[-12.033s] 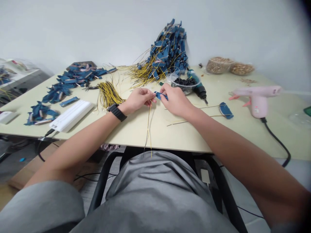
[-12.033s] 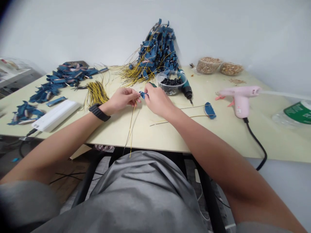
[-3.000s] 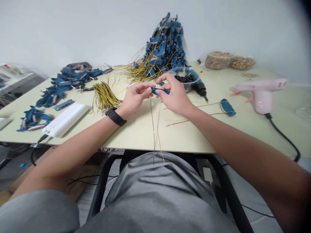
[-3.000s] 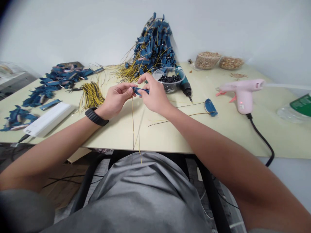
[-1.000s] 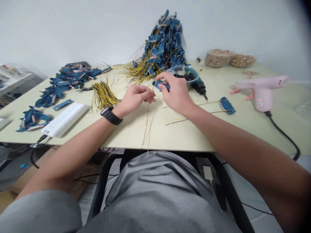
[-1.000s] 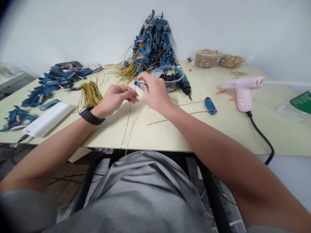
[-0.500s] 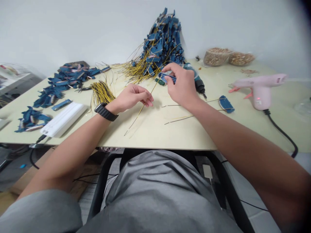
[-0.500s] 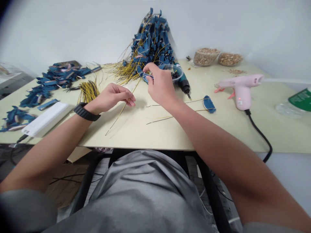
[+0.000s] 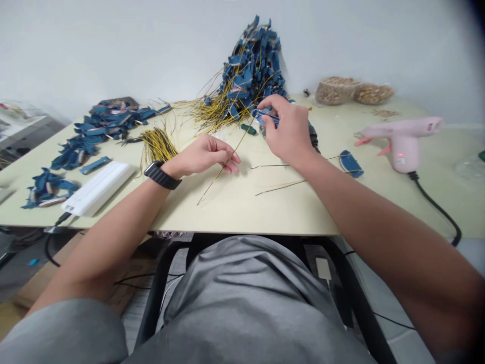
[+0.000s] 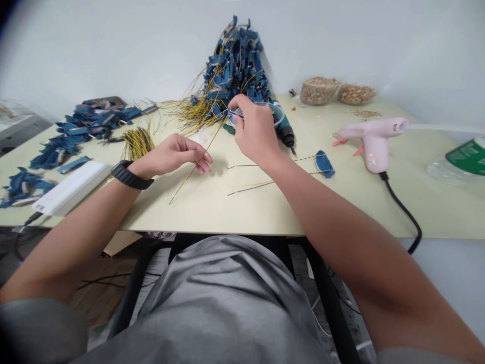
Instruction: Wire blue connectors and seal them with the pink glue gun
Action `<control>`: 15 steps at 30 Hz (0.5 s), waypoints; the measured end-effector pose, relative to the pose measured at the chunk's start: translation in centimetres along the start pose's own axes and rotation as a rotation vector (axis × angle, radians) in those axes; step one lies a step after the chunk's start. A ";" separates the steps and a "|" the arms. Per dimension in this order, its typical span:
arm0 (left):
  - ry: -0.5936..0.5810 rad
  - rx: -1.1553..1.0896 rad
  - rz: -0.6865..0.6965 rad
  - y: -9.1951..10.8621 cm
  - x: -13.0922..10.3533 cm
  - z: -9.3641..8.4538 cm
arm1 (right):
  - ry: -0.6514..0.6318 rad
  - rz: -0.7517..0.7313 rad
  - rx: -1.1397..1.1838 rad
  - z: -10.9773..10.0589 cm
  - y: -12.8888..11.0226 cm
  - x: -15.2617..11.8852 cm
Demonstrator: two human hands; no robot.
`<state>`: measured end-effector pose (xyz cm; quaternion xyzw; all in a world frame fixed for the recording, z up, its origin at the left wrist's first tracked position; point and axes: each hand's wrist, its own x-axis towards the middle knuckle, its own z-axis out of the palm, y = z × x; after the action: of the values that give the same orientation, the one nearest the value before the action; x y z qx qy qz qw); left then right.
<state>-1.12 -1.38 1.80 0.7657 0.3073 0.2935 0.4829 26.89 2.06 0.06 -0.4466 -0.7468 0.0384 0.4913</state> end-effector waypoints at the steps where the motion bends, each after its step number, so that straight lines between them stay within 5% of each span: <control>1: -0.007 -0.003 -0.008 0.0 0.0 -0.1 | 0.002 -0.004 -0.001 0.0 0.1 0.0; 15: -0.092 -0.043 -0.062 -1.7 0.5 -1.2 | -0.021 -0.009 -0.012 0.0 0.2 0.0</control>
<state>-2.04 0.25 0.70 0.7580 0.3020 0.2492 0.5217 27.01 2.17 0.02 -0.4457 -0.7540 0.0365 0.4812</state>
